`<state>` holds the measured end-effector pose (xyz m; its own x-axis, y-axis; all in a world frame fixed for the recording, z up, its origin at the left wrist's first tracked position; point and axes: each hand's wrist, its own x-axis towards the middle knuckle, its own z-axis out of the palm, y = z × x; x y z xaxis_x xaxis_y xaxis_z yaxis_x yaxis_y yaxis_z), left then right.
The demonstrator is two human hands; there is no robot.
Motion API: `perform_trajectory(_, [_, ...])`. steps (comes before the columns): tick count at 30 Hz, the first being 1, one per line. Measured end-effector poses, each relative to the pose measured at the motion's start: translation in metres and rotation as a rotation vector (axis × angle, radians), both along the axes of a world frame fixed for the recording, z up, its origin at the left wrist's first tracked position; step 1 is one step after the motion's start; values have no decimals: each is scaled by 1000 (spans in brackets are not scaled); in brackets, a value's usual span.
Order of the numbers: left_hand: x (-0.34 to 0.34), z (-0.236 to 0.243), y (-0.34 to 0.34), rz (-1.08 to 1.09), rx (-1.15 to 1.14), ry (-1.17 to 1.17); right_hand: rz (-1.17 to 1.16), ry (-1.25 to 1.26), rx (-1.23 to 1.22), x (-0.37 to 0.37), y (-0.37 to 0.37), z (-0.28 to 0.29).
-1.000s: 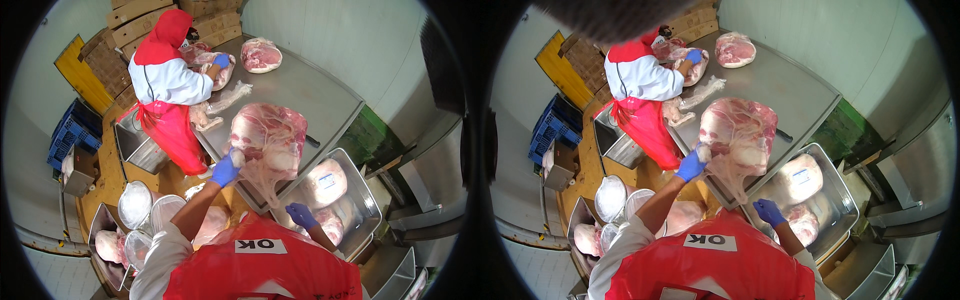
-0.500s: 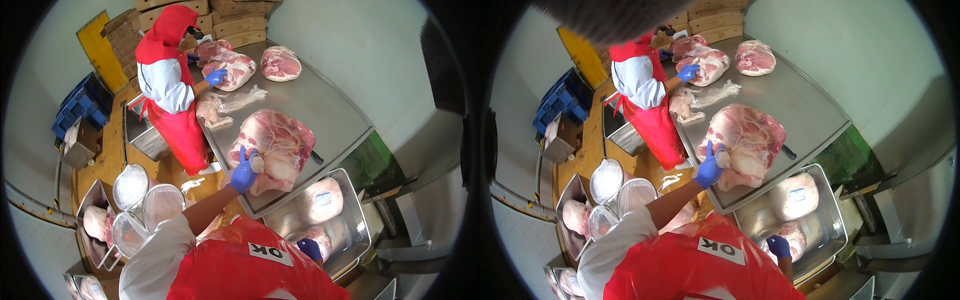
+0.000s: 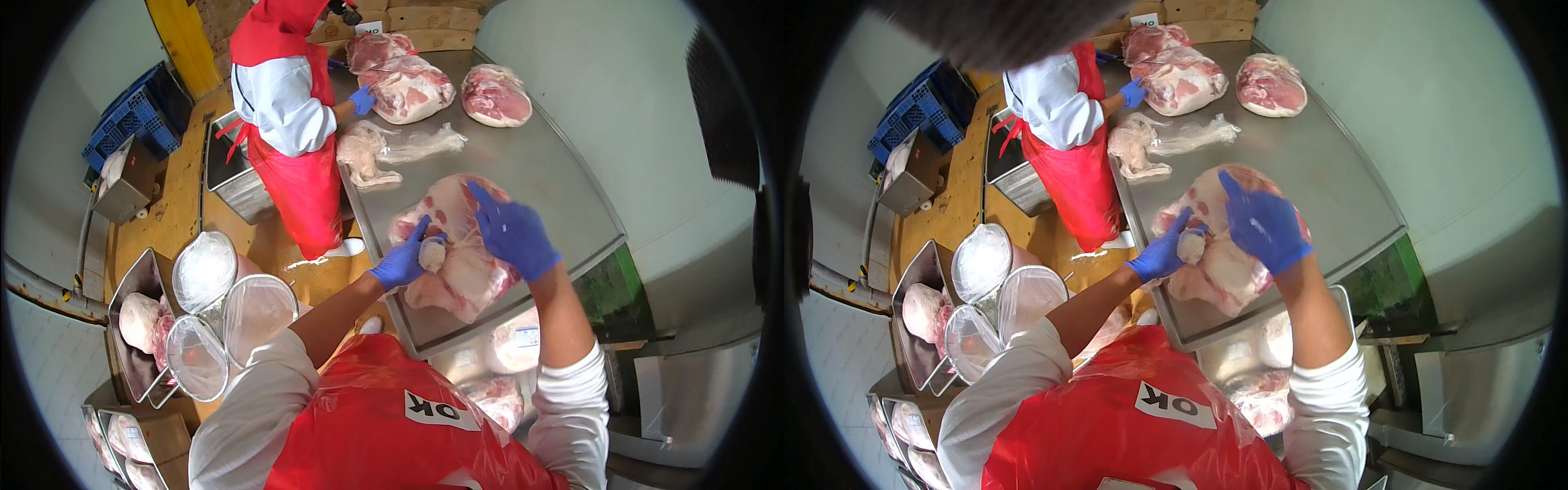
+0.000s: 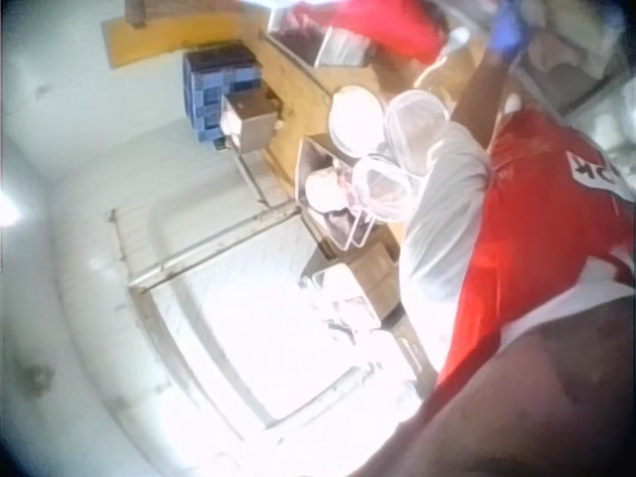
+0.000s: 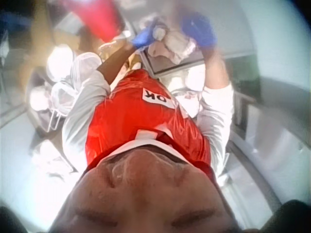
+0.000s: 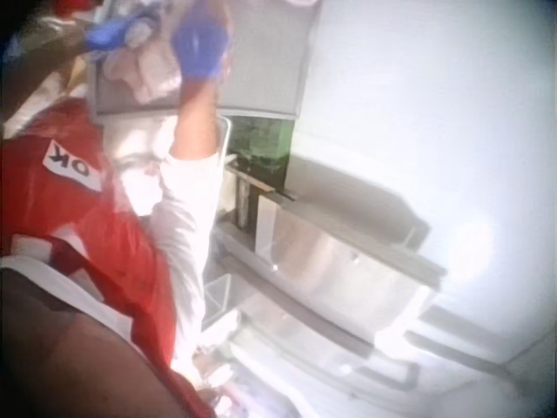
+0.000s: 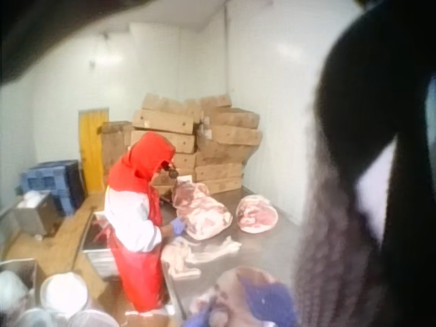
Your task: The person removes vacuum-sealed meat from a tray, places it on a stainless steel table, and uses a knife to trim fat and connective tissue. Trimmed pieces are set aside, and the trimmed meat is placed into a metal tray. The person repeats this process with additional cuts of meat.
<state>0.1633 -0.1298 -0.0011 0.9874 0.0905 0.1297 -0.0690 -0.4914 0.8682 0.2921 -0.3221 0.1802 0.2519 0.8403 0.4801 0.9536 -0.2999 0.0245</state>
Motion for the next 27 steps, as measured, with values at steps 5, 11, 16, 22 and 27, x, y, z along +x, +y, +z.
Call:
perform_trajectory(5, [22,-11,52,-162,93,-42,-248,63,-599,43,176,74])
perform_trajectory(11, [48,-35,76,-282,-208,-125,61,-45,-532,187,291,-8])
perform_trajectory(16, [59,-43,99,-348,-114,-75,6,54,-525,203,343,-39])
perform_trajectory(22, [77,-40,111,-442,-181,-19,-88,-173,184,193,371,-61])
perform_trajectory(27, [85,-48,115,-421,-288,-108,-102,-39,122,203,296,-75])
